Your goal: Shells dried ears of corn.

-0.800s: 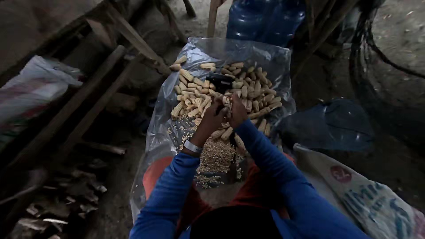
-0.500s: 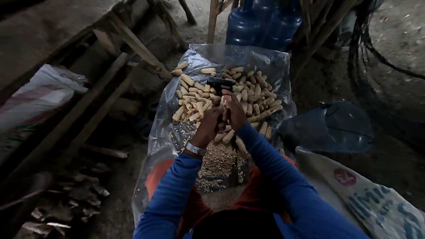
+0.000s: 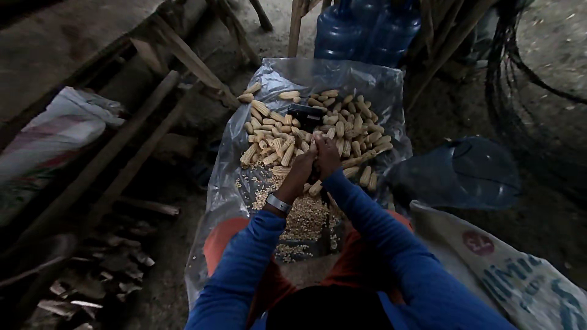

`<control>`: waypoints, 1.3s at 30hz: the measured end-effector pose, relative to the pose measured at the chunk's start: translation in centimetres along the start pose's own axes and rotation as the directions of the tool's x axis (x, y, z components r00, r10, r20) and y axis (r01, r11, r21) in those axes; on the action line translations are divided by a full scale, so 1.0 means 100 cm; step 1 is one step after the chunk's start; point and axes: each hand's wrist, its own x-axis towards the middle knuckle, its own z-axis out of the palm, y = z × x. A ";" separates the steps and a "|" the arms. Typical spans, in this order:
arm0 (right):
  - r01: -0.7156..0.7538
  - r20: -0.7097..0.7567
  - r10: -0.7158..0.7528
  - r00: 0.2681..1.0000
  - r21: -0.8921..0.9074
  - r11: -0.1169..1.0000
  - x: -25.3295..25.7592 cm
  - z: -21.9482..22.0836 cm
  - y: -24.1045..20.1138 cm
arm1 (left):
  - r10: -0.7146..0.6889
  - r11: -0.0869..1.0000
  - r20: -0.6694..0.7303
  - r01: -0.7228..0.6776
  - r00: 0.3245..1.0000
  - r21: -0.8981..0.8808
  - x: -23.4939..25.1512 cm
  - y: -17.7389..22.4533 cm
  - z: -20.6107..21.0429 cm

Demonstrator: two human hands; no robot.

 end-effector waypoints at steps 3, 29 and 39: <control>0.062 0.048 -0.062 0.997 0.011 0.998 -0.006 0.000 0.005 | 0.034 0.998 -0.037 -0.032 0.999 0.057 -0.001 0.006 0.001; 0.265 0.041 -0.262 0.964 -0.122 0.957 -0.002 -0.014 -0.006 | 0.198 0.956 0.094 -0.213 0.976 0.201 -0.017 0.011 0.000; 0.171 0.546 -0.197 0.814 0.098 0.980 -0.004 -0.031 -0.021 | 0.070 0.977 -0.031 -0.075 0.997 -0.199 -0.008 0.004 -0.008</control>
